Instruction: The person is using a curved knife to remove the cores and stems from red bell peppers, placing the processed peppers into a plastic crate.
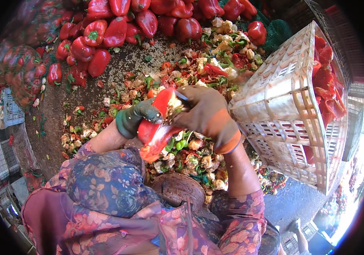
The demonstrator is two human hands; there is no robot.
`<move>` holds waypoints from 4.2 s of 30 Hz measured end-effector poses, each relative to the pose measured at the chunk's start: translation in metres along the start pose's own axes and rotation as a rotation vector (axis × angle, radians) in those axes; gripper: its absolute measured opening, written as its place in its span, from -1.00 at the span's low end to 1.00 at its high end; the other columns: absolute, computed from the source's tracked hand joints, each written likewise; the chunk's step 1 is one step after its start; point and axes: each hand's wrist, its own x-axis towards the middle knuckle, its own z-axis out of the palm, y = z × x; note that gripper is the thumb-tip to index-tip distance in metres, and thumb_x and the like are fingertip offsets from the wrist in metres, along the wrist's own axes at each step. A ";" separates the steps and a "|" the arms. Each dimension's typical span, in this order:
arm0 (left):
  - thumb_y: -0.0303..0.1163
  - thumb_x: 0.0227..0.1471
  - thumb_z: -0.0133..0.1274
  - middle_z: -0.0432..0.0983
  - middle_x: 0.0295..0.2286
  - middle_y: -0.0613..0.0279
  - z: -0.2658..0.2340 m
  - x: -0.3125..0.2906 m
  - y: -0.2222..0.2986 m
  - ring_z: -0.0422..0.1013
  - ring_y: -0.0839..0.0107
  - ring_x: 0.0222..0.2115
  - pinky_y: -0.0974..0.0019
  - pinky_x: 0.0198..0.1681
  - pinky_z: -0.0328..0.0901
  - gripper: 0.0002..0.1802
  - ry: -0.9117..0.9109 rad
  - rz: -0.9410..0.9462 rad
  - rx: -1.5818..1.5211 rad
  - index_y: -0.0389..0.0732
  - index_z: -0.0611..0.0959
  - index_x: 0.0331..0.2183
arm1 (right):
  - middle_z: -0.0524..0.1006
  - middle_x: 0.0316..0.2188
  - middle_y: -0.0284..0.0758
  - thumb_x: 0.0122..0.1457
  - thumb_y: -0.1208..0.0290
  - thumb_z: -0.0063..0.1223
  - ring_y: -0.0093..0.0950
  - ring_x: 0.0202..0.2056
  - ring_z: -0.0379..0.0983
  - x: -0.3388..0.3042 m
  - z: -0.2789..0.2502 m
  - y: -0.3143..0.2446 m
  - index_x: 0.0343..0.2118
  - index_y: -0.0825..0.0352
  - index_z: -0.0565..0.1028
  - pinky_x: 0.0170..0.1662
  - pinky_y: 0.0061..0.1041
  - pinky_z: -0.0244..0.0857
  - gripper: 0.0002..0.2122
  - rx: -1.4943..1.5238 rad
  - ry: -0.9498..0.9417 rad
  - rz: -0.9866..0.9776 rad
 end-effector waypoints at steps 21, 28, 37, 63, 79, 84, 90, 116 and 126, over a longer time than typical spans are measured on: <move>-0.40 -0.21 0.07 0.49 -0.35 0.23 -0.021 -0.007 -0.032 0.44 0.45 -0.36 0.37 -0.22 0.35 -0.49 0.205 0.033 0.046 -0.29 0.45 -0.11 | 0.52 -0.50 -0.37 -0.10 0.54 0.15 -0.59 -0.48 0.45 -0.014 0.046 0.046 -0.33 0.48 0.50 -0.37 -0.59 0.33 -0.77 1.080 0.202 0.382; -0.46 -0.21 0.07 0.46 -0.44 0.33 -0.037 0.006 -0.026 0.39 0.56 -0.42 0.44 -0.30 0.32 -0.55 0.248 0.186 0.335 -0.24 0.47 -0.16 | 0.49 -0.57 -0.41 0.03 0.50 0.07 -0.65 -0.61 0.34 -0.005 0.078 0.044 -0.32 0.41 0.53 -0.54 -0.65 0.23 -0.85 1.088 0.684 0.377; -0.37 -0.19 0.10 0.52 -0.42 0.18 -0.009 -0.009 -0.005 0.47 0.42 -0.42 0.36 -0.28 0.38 -0.63 0.217 -0.102 0.010 -0.29 0.52 -0.25 | 0.58 -0.47 -0.35 -0.12 0.29 0.30 -0.53 -0.44 0.50 -0.017 0.041 0.014 -0.13 0.28 0.47 -0.33 -0.51 0.37 -0.55 0.062 0.365 0.069; -0.39 -0.24 0.11 0.47 -0.23 0.16 -0.001 -0.016 -0.009 0.42 0.36 -0.23 0.32 -0.09 0.30 -0.42 0.080 0.273 0.142 -0.28 0.43 -0.07 | 0.50 -0.29 -0.31 0.11 0.50 -0.02 -0.54 -0.41 0.43 -0.017 0.052 0.030 -0.10 0.33 0.43 -0.41 -0.58 0.36 -0.74 0.661 0.615 0.173; -0.28 -0.23 0.18 0.32 -0.10 -0.07 -0.201 -0.073 0.127 0.32 0.05 -0.13 0.03 -0.16 0.29 -0.31 1.804 0.204 2.288 -0.26 0.34 -0.02 | 0.33 -0.05 -0.17 0.22 0.18 -0.25 -0.35 -0.07 0.29 -0.107 -0.093 -0.048 0.06 0.35 0.25 -0.08 -0.33 0.25 -0.58 1.218 0.923 -0.186; -0.35 -0.26 0.15 0.35 -0.18 -0.02 -0.218 -0.036 0.156 0.34 0.08 -0.20 0.01 -0.16 0.30 -0.40 1.820 0.121 2.239 -0.23 0.36 -0.10 | 0.32 -0.09 -0.15 0.24 0.07 -0.30 -0.40 -0.13 0.28 -0.089 -0.075 -0.074 0.02 0.38 0.27 -0.20 -0.34 0.27 -0.54 1.615 0.232 -0.067; -0.14 -0.44 0.38 0.36 -0.12 0.06 -0.200 -0.072 0.095 0.34 0.27 -0.11 0.24 -0.02 0.28 -0.08 1.339 0.631 1.193 -0.26 0.30 -0.04 | 0.46 -0.55 -0.40 0.24 0.29 -0.12 -0.69 -0.61 0.33 0.001 0.057 -0.032 -0.15 0.32 0.43 -0.63 -0.71 0.18 -0.77 0.881 0.257 0.389; -0.41 -0.38 0.40 0.45 -0.23 0.23 -0.015 0.016 0.002 0.36 0.48 -0.18 0.37 -0.06 0.30 -0.18 0.602 0.754 0.858 -0.26 0.39 -0.02 | 0.37 0.00 -0.25 -0.27 0.66 0.33 -0.44 -0.03 0.36 0.016 0.061 0.010 0.15 0.35 0.15 0.04 -0.38 0.30 -0.17 0.952 0.407 -0.061; -0.32 -0.17 0.21 0.47 -0.18 0.12 -0.015 0.005 0.010 0.43 0.30 -0.19 0.24 -0.03 0.30 -0.41 0.184 0.323 0.050 -0.27 0.42 -0.06 | 0.51 -0.22 -0.30 -0.22 0.71 0.07 -0.53 -0.28 0.47 0.004 0.063 0.028 0.02 0.42 0.30 -0.21 -0.52 0.42 -0.41 1.143 0.425 0.156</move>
